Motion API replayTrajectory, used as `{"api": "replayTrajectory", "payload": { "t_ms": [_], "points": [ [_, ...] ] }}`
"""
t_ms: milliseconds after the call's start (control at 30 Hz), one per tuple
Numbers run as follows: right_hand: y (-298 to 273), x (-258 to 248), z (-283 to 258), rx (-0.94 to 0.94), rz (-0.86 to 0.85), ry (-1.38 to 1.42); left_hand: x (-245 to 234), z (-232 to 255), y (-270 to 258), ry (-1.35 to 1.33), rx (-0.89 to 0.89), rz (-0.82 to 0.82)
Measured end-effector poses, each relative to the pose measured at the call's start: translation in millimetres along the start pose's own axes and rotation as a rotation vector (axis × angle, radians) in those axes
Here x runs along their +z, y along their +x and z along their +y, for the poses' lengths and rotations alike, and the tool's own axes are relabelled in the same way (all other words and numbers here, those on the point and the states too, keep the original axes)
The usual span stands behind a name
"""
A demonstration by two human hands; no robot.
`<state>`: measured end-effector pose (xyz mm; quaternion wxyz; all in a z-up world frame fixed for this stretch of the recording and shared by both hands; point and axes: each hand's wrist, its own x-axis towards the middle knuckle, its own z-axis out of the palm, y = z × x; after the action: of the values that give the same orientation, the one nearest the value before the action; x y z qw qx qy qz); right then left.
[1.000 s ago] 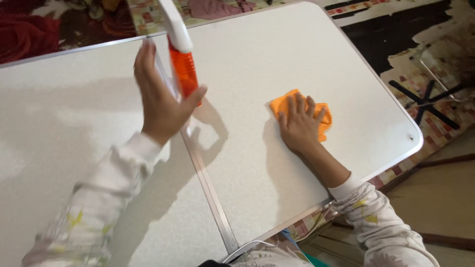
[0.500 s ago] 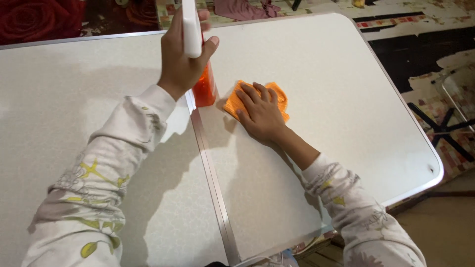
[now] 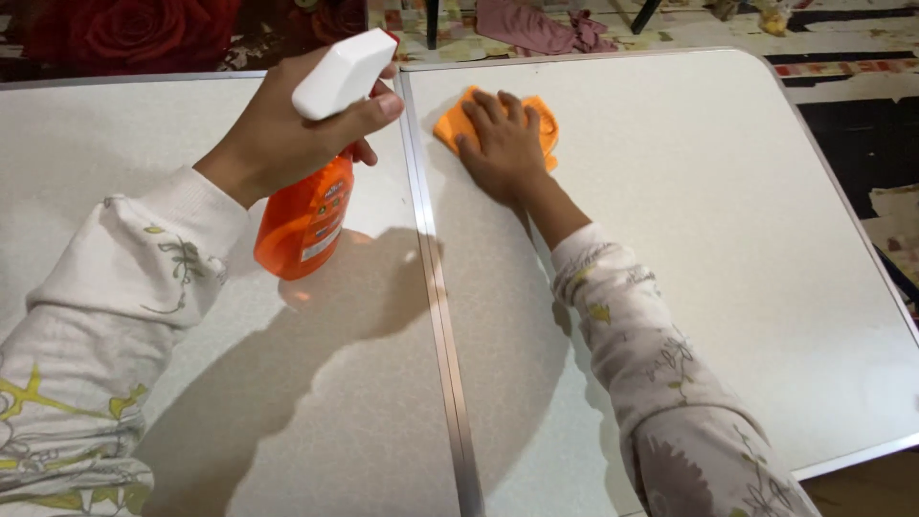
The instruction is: Cleaning the surface of a white folding table using a spray bottle and a cloth.
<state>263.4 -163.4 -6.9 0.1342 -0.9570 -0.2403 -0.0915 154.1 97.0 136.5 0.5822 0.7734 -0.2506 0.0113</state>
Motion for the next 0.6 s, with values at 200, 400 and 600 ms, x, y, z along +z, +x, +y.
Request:
{"api": "replayTrajectory", "payload": {
  "t_ms": [200,400,600],
  "points": [
    [42.5,8.6,27.6,0.069,0.07,-0.018,11.4,3.9,2.4,0.0,-0.119,-0.012],
    [50.6,2.6,105.5,0.18,0.119,-0.065,25.8,11.0,17.2,-0.013,-0.224,-0.051],
    [24.7,-17.8,213.3,0.375,0.128,-0.144,37.5,17.3,25.1,0.021,-0.271,-0.083]
  ]
}}
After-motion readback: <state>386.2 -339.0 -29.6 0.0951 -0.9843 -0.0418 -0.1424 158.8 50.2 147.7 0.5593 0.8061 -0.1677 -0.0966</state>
